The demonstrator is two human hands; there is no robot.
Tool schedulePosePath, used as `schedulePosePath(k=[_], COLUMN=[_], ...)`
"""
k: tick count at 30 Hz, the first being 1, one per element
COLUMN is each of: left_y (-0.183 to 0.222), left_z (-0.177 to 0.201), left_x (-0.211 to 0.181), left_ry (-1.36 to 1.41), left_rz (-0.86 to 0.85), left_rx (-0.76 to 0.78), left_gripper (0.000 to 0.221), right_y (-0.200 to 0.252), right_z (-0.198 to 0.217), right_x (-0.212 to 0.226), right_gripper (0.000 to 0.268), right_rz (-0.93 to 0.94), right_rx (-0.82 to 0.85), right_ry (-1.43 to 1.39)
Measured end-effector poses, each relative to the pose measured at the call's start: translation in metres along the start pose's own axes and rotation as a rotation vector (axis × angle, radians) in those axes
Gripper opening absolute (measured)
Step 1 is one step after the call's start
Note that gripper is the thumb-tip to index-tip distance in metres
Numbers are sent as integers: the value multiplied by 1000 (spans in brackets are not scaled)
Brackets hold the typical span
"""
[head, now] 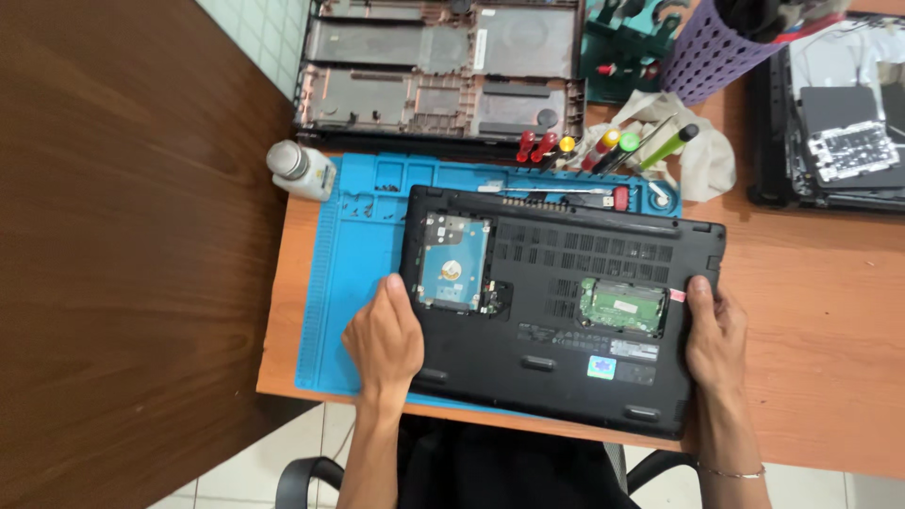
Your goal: The person connects internal ribbon cables to the motherboard, inserts a battery into the chassis, and then aligns and presses the bottom panel onto the laptop base.
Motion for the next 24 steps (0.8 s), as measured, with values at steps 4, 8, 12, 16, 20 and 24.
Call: schedulePosePath(k=[4,8,12,16,20,24], left_y=[4,17,17,14,14,8], left_z=[5,9,9,4,3,-2], left_x=[-4,-4,-9,-5,-7,-12], left_ry=[-78,-93,-112,-112,-102,-142], left_rz=[-11,83,44,99,41,-36], left_rx=[-33,-12,-37,4,22,52], left_gripper=[40,36,37,40,41,43], right_y=[5,17,18,15,20,19], right_z=[-5,-20,-29,-31,-33,-31], right_x=[12,58,89,92,95,95], right_gripper=[44,42,45,54,53,54], right_rz=[-57,35,41,-11,75,69], right_rx=[-85,-139,-224,-258,-293,-322], right_ry=[119,333,609,748,777,832])
Point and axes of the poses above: each hand's wrist, its own y-axis away from the middle knuckle, its own z-axis out of the back of the hand, x = y × z, the point moved 8 cm from there along -y, towards the middle knuckle, and after that the axes turned 15 degrees about -z, right-handed, at the moved point
